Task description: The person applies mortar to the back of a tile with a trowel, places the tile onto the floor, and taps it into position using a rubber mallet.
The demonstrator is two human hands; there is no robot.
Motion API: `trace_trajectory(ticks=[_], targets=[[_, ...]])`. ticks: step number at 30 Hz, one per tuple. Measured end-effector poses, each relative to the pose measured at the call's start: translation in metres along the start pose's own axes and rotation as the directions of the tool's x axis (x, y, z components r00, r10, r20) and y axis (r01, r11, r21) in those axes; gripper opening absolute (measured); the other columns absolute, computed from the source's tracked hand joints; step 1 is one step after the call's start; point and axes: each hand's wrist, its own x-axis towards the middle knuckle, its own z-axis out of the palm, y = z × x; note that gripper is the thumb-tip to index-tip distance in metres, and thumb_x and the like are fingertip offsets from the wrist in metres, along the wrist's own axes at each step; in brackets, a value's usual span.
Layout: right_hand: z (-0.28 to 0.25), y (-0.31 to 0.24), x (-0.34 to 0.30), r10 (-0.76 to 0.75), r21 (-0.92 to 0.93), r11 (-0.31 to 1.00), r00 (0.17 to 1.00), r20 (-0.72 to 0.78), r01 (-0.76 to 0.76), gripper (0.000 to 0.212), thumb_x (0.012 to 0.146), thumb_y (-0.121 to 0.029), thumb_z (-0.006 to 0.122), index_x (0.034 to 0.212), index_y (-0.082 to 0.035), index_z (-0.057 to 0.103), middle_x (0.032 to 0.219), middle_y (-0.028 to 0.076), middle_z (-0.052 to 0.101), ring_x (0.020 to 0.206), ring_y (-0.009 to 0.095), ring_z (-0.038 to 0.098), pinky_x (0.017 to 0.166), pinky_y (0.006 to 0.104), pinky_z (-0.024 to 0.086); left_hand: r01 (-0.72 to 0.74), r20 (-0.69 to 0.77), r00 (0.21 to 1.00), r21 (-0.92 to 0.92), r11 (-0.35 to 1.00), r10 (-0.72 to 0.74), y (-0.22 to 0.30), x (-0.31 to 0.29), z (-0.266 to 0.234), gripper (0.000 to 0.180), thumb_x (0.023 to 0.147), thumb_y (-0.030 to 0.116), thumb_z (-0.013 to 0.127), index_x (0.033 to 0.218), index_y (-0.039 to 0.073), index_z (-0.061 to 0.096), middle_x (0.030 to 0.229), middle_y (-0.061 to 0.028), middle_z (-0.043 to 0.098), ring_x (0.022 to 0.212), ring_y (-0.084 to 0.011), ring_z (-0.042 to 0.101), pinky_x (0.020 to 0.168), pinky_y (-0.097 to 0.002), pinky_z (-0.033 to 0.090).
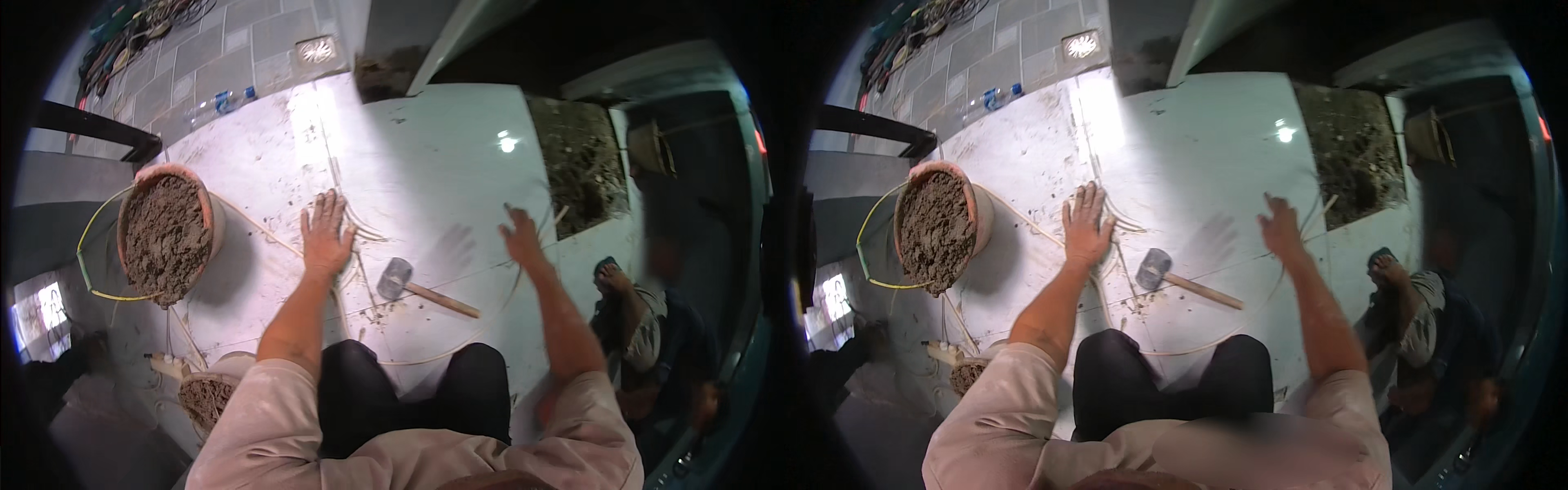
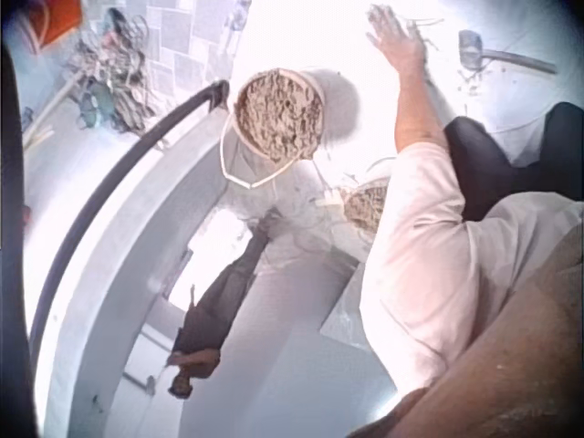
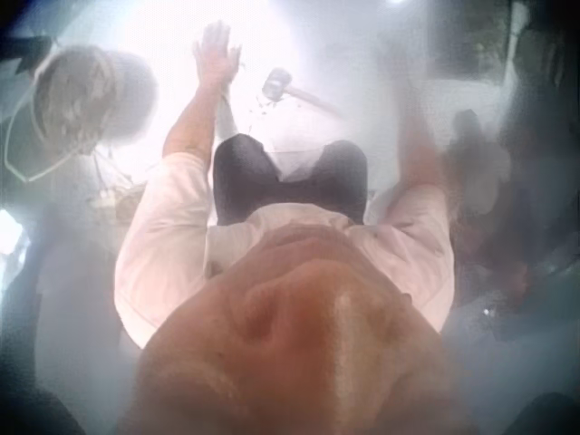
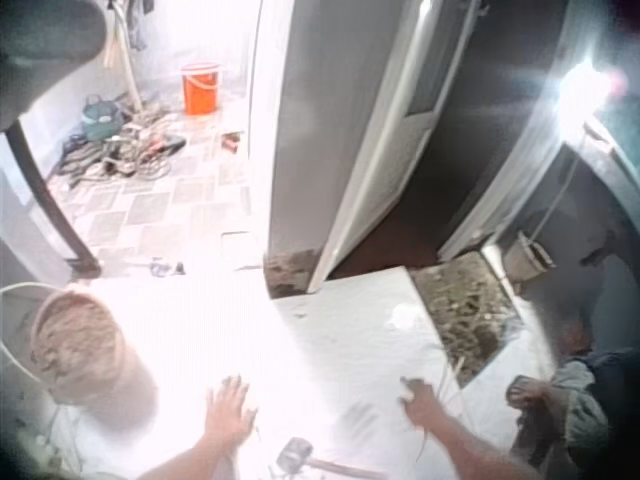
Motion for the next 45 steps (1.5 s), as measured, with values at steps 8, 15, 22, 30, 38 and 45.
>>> trace_trajectory(ticks=[8, 15, 22, 30, 38, 45], targets=[[0.108, -0.213, 0.151, -0.182, 0.029, 0.977, 0.892, -0.414, 0.213, 0.052, 0.094, -0.018, 0.062, 0.142, -0.001, 0.050, 0.136, 0.018, 0.047, 0.120, 0.039, 0.045, 0.104, 0.0511, 0.041, 0.153, 0.077, 0.984, 0.098, 0.983, -0.161, 0.000, 0.007, -0.008, 0.061, 0.102, 0.041, 0.039, 0.159, 0.024, 0.029, 0.168, 0.0011, 0.020, 0.155, -0.0193, 0.012, 0.126, -0.0462, -0.001], [0.129, -0.266, 0.235, 0.117, 0.152, 0.987, 0.877, -0.467, -0.051, 0.047, 0.093, -0.016, 0.063, 0.139, -0.008, 0.055, 0.125, 0.010, 0.050, 0.112, 0.032, 0.046, 0.093, 0.0480, 0.039, 0.209, 0.175, 0.957, 0.133, 0.969, -0.230, -0.001, 0.012, -0.007, 0.066, 0.098, 0.043, 0.047, 0.159, 0.027, 0.029, 0.168, 0.0044, 0.017, 0.155, -0.0177, 0.012, 0.126, -0.0502, 0.001], [0.134, -0.265, 0.258, 0.060, 0.000, 0.998, 0.846, -0.530, -0.070, 0.045, 0.090, -0.016, 0.065, 0.135, -0.013, 0.060, 0.119, 0.007, 0.052, 0.107, 0.032, 0.047, 0.083, 0.0482, 0.040, 0.171, 0.154, 0.970, 0.103, 0.980, -0.186, -0.005, 0.015, -0.002, 0.064, 0.098, 0.040, 0.046, 0.158, 0.022, 0.032, 0.167, -0.0018, 0.023, 0.155, -0.0229, 0.015, 0.125, -0.0514, 0.000], [0.129, -0.258, 0.268, -0.038, 0.033, 0.997, 0.865, -0.500, 0.063, 0.034, 0.091, -0.016, 0.065, 0.124, -0.011, 0.068, 0.123, 0.009, 0.054, 0.108, 0.033, 0.049, 0.088, 0.0478, 0.045, 0.192, 0.198, 0.958, 0.098, 0.977, -0.208, -0.006, 0.012, -0.004, 0.067, 0.097, 0.040, 0.048, 0.159, 0.024, 0.029, 0.168, 0.0000, 0.020, 0.155, -0.0216, 0.012, 0.125, -0.0508, -0.001], [0.123, -0.278, 0.266, -0.327, -0.010, 0.926, 0.789, -0.520, 0.377, 0.034, 0.091, -0.016, 0.065, 0.124, -0.012, 0.068, 0.102, 0.009, 0.063, 0.092, 0.031, 0.057, 0.079, 0.0429, 0.051, 0.216, 0.216, 0.950, 0.065, 0.974, -0.225, -0.010, 0.012, -0.005, 0.066, 0.098, 0.042, 0.048, 0.159, 0.028, 0.028, 0.168, 0.0038, 0.019, 0.155, -0.0197, 0.015, 0.125, -0.0517, 0.000], [0.132, -0.305, 0.288, -0.293, -0.083, 0.954, 0.843, -0.450, 0.287, 0.029, 0.095, -0.029, 0.063, 0.120, -0.018, 0.071, 0.096, 0.009, 0.069, 0.090, 0.032, 0.062, 0.081, 0.0447, 0.053, 0.209, 0.189, 0.958, 0.062, 0.976, -0.217, -0.009, 0.011, -0.001, 0.065, 0.099, 0.043, 0.046, 0.159, 0.029, 0.028, 0.167, 0.0042, 0.021, 0.154, -0.0196, 0.017, 0.125, -0.0532, 0.002]])
